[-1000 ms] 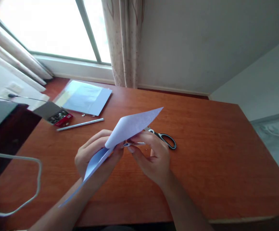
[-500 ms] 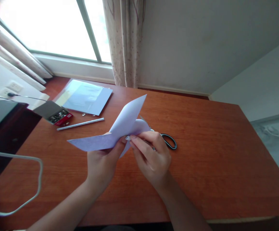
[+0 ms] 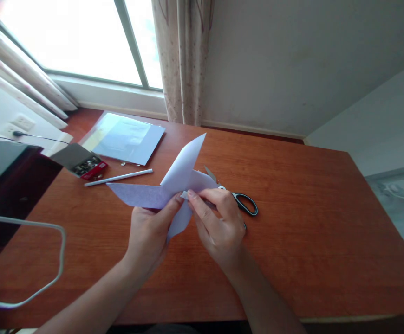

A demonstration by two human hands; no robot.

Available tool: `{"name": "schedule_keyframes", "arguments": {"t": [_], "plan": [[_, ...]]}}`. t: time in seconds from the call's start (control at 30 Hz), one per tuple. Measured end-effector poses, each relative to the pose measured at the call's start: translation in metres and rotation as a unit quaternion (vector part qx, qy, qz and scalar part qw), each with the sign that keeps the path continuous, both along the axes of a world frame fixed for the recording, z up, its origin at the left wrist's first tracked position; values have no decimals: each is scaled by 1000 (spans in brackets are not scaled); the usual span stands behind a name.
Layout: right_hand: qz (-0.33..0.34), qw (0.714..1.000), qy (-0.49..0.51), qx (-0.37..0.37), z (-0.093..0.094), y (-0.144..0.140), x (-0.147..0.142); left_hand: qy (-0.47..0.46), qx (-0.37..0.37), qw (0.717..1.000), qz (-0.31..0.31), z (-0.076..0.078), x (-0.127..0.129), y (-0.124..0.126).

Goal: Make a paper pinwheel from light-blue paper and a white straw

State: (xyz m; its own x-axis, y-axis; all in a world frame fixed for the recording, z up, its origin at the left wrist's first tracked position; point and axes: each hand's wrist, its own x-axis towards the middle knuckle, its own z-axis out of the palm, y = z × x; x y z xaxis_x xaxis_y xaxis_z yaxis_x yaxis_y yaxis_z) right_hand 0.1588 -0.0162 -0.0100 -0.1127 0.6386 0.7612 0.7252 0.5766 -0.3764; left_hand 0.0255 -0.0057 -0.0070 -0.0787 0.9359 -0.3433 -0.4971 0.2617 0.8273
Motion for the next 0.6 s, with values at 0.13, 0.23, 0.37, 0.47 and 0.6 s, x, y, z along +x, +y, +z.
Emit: {"name": "schedule_keyframes", "arguments": {"t": [0.13,0.23,0.37,0.47,0.6], "plan": [[2,1000,5,-8,2,0,-3,29,23,999,13,-6,0,-2],[1,1000,5,-4,3,0,-3,62,43,997,28,-10,-1,-2],[0,1000,1,-5,2,-2,-1,71,44,996,25,-9,-3,-1],[1,1000,1,1,2,-2,0,46,33,998,3,-4,-4,-1],[-9,1000,7,-2,3,0,-1,-11,35,999,-13,-2,-4,1]]}}
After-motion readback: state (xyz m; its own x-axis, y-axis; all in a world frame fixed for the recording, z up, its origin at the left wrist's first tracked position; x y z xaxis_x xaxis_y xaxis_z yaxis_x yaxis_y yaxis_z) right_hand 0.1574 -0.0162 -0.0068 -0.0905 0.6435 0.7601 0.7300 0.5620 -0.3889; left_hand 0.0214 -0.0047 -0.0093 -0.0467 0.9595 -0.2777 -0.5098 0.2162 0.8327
